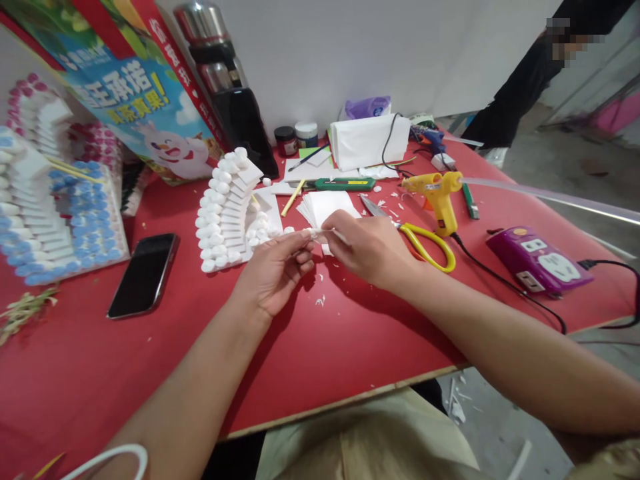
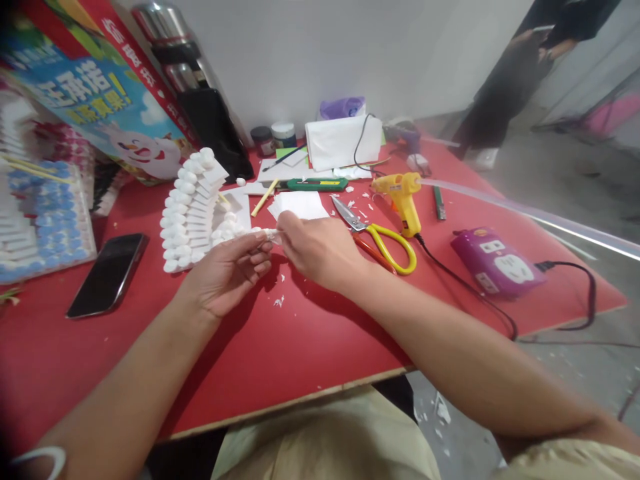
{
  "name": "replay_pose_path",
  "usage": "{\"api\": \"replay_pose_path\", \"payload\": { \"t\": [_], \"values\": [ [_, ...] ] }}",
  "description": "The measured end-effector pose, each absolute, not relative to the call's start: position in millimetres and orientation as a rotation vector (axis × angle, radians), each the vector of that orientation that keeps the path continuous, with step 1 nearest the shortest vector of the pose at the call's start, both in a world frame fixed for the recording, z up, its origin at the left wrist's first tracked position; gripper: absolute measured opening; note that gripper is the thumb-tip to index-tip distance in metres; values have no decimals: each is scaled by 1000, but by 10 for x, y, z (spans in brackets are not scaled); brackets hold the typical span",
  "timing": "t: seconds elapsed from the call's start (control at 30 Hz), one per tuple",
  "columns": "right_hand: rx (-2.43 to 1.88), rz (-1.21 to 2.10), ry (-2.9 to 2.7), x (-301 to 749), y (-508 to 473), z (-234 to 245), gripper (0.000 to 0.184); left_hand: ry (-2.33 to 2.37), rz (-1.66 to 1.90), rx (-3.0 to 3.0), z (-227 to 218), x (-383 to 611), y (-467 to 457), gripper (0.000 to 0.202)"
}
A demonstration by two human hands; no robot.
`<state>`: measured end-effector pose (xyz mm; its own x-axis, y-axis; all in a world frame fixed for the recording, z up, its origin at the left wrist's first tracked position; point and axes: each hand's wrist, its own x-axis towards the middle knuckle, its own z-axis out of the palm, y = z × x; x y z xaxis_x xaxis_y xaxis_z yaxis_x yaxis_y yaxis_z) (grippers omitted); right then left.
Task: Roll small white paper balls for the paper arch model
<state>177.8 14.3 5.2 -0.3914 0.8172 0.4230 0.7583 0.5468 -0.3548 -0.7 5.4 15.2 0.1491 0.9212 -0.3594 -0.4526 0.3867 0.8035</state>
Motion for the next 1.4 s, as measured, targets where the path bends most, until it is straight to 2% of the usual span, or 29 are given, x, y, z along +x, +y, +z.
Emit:
{"api": "replay_pose_path", "payload": {
  "t": [0.17, 0.23, 0.33, 0.43, 0.57, 0.8, 1.03, 1.4],
  "values": [
    [-1191, 1082, -1610, 1842, 224, 123, 39, 1016, 1101, 835, 161, -44, 56, 15],
    [-1167, 1403, -1350, 1842, 252, 131, 43, 1030, 1100, 889, 149, -42, 47, 15],
    [-1121, 1677, -1151, 1815, 250, 139, 32, 1036, 1095, 963, 119, -27, 27, 15],
    [-1056, 1806, -1105, 1776, 202, 161, 23, 1047, 1110, 1065, 98, -14, 7, 14],
    [-1055, 1717, -1245, 1750, 143, 181, 33, 1072, 1178, 1106, 91, -10, 5, 14],
    [-1258, 964, -1684, 1756, 94, 153, 23, 1127, 1216, 1158, 84, 4, -4, 18],
    [-1147, 838, -1718, 1748, 42, 152, 21, 1261, 1326, 1557, 186, 48, -119, 13],
    [-1062, 651, -1839, 1802, 47, 167, 18, 1271, 1359, 1613, 233, 66, -180, 15]
  ]
}}
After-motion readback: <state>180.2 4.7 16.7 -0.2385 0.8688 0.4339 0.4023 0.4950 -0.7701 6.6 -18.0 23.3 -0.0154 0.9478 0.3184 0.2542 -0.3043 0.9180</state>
